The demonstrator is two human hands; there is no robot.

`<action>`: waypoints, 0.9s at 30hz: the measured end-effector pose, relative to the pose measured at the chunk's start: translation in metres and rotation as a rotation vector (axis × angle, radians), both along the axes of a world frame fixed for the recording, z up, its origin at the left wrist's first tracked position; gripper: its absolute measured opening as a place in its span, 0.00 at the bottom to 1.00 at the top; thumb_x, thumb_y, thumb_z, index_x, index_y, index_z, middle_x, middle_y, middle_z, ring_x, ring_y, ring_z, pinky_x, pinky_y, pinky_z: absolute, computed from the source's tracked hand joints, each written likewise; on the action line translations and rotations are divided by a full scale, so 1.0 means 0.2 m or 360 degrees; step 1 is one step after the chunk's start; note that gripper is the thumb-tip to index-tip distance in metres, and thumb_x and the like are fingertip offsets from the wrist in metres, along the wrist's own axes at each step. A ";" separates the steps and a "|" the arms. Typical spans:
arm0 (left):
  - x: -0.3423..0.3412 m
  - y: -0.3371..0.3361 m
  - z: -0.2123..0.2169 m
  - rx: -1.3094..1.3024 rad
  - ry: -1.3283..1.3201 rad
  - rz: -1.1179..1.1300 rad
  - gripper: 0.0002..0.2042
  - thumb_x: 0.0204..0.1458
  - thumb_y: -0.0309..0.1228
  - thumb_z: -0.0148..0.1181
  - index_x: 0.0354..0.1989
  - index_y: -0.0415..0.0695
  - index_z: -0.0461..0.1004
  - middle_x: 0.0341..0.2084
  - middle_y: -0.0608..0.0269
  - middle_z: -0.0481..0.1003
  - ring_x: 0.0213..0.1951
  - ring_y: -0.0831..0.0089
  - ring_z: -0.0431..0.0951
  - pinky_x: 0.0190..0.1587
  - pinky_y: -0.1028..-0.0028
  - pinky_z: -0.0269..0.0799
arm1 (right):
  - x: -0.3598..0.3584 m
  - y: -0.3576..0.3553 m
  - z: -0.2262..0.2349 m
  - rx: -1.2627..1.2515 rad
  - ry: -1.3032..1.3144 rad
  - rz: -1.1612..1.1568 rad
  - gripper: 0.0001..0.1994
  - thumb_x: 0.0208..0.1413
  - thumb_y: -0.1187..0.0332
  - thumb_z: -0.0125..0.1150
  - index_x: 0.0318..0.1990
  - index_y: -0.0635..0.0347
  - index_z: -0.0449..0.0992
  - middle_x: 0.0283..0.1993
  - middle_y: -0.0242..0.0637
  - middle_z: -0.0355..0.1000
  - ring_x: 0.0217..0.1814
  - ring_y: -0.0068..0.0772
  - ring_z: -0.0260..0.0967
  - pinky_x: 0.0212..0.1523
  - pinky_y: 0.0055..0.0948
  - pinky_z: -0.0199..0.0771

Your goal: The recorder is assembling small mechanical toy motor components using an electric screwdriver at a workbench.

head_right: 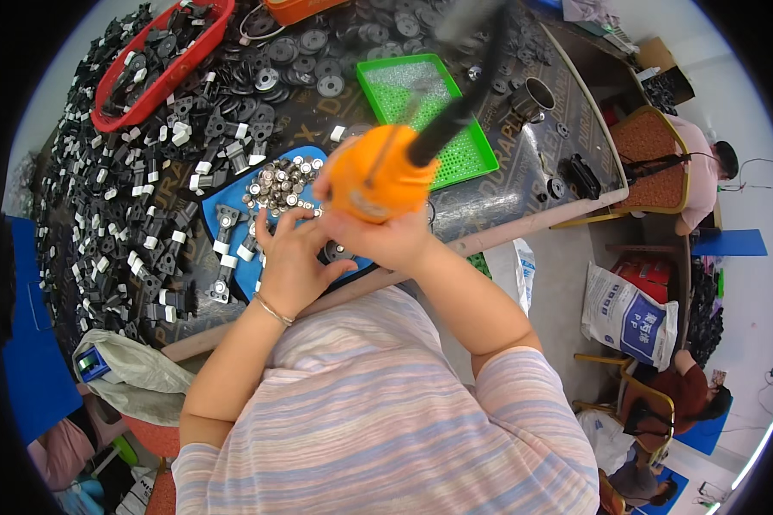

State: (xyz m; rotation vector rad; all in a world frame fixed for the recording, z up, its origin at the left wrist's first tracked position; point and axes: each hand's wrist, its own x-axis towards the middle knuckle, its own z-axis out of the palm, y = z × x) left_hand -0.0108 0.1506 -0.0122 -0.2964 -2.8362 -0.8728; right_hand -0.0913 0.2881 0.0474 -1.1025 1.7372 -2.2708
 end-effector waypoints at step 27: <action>0.20 -0.18 -0.02 -0.0101 0.0100 0.0348 0.13 0.33 0.35 0.69 0.27 0.47 0.74 0.34 0.68 0.70 0.45 0.67 0.66 0.57 0.51 0.42 | -0.09 0.49 0.00 -0.0182 -0.0131 -0.1069 0.19 0.46 0.80 0.61 0.47 0.65 0.64 0.42 0.39 0.67 0.40 0.29 0.68 0.43 0.28 0.72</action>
